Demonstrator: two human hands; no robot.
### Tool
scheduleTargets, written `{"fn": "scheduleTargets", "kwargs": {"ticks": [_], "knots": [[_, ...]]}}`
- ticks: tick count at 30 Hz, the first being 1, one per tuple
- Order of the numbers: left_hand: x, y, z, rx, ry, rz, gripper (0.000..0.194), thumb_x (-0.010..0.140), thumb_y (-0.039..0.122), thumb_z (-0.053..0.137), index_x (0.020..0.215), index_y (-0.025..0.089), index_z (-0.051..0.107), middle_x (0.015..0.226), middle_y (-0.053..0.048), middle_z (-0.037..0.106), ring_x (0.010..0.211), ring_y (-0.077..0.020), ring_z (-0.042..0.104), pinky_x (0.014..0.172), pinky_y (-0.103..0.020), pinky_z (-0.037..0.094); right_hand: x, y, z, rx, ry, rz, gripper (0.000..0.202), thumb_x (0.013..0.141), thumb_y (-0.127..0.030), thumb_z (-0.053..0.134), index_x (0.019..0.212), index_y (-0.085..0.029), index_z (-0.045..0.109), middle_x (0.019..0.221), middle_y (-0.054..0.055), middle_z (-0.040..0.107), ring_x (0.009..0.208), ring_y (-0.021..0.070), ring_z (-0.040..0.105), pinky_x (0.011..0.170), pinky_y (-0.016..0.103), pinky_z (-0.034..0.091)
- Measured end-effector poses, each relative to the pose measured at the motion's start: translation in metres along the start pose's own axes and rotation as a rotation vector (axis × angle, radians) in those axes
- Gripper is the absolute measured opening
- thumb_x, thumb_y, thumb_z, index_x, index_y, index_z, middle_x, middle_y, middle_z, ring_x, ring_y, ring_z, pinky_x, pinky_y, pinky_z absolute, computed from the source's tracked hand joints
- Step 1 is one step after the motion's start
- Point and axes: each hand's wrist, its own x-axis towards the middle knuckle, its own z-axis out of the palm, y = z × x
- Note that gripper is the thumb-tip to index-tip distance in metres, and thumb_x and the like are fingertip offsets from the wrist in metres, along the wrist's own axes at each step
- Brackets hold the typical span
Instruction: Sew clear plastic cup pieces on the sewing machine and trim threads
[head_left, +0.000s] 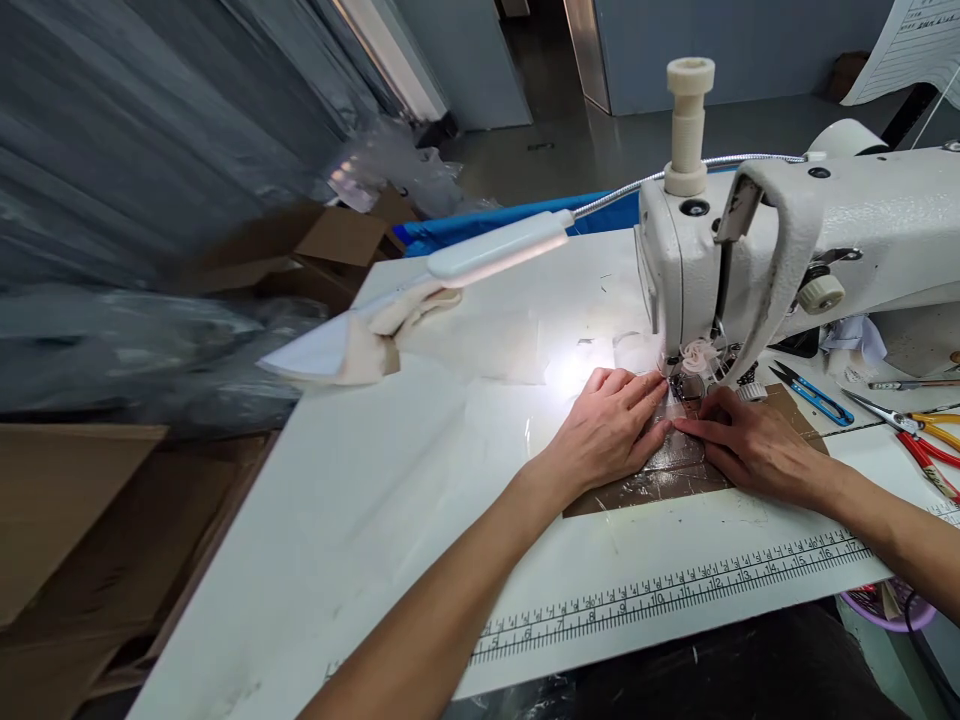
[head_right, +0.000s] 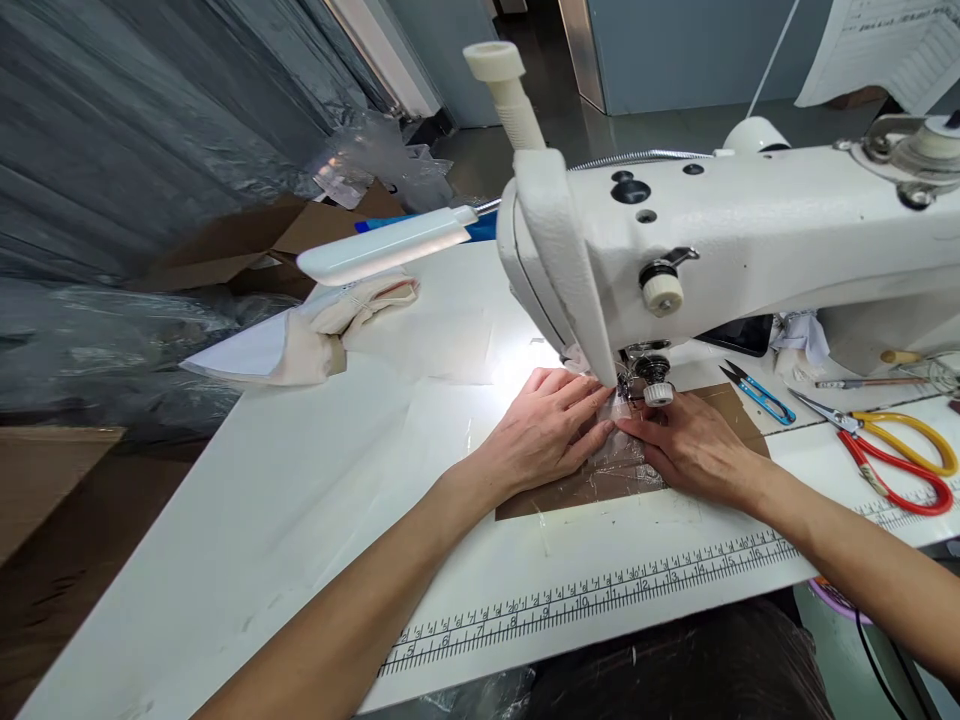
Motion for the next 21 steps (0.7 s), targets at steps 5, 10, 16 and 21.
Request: {"fn": "scheduleTargets", "kwargs": {"ticks": [5, 10, 16, 21], "knots": [[-0.0012, 0.0002, 0.0014, -0.028, 0.03, -0.019, 0.039, 0.098, 0.035, 0.035, 0.114, 0.012, 0.063, 0.1, -0.013, 0.068, 0.092, -0.0263, 0.052, 0.08, -0.043, 0.039, -0.0011, -0.0008, 0.0012, -0.006, 0.03, -0.014, 0.033, 0.095, -0.017, 0.039, 0.119, -0.018, 0.062, 0.097, 0.012, 0.058, 0.079, 0.0199, 0.054, 0.069, 0.037, 0.053], [-0.0015, -0.0005, 0.0016, -0.052, 0.028, -0.022, 0.038, 0.097, 0.034, 0.037, 0.114, 0.013, 0.063, 0.099, -0.013, 0.068, 0.091, -0.0263, 0.052, 0.078, -0.043, 0.04, -0.0011, -0.0013, 0.0015, 0.004, 0.029, -0.018, 0.033, 0.095, -0.016, 0.04, 0.12, -0.019, 0.06, 0.099, 0.011, 0.056, 0.08, 0.0197, 0.054, 0.072, 0.039, 0.053], [-0.0033, -0.0019, 0.0033, -0.086, 0.061, 0.001, 0.039, 0.097, 0.035, 0.038, 0.118, 0.012, 0.06, 0.099, -0.013, 0.068, 0.091, -0.0262, 0.053, 0.078, -0.044, 0.04, -0.0011, -0.0026, 0.0014, 0.03, 0.023, -0.007, 0.032, 0.096, -0.017, 0.039, 0.12, -0.019, 0.06, 0.103, 0.013, 0.054, 0.082, 0.0207, 0.053, 0.075, 0.042, 0.053], [-0.0034, -0.0019, 0.0044, -0.095, 0.054, -0.012, 0.037, 0.096, 0.034, 0.039, 0.119, 0.014, 0.06, 0.1, -0.013, 0.068, 0.093, -0.0268, 0.053, 0.079, -0.044, 0.04, -0.0015, -0.0024, 0.0005, 0.021, 0.007, 0.01, 0.033, 0.095, -0.016, 0.039, 0.12, -0.019, 0.061, 0.102, 0.012, 0.055, 0.08, 0.0195, 0.053, 0.073, 0.04, 0.053]]}}
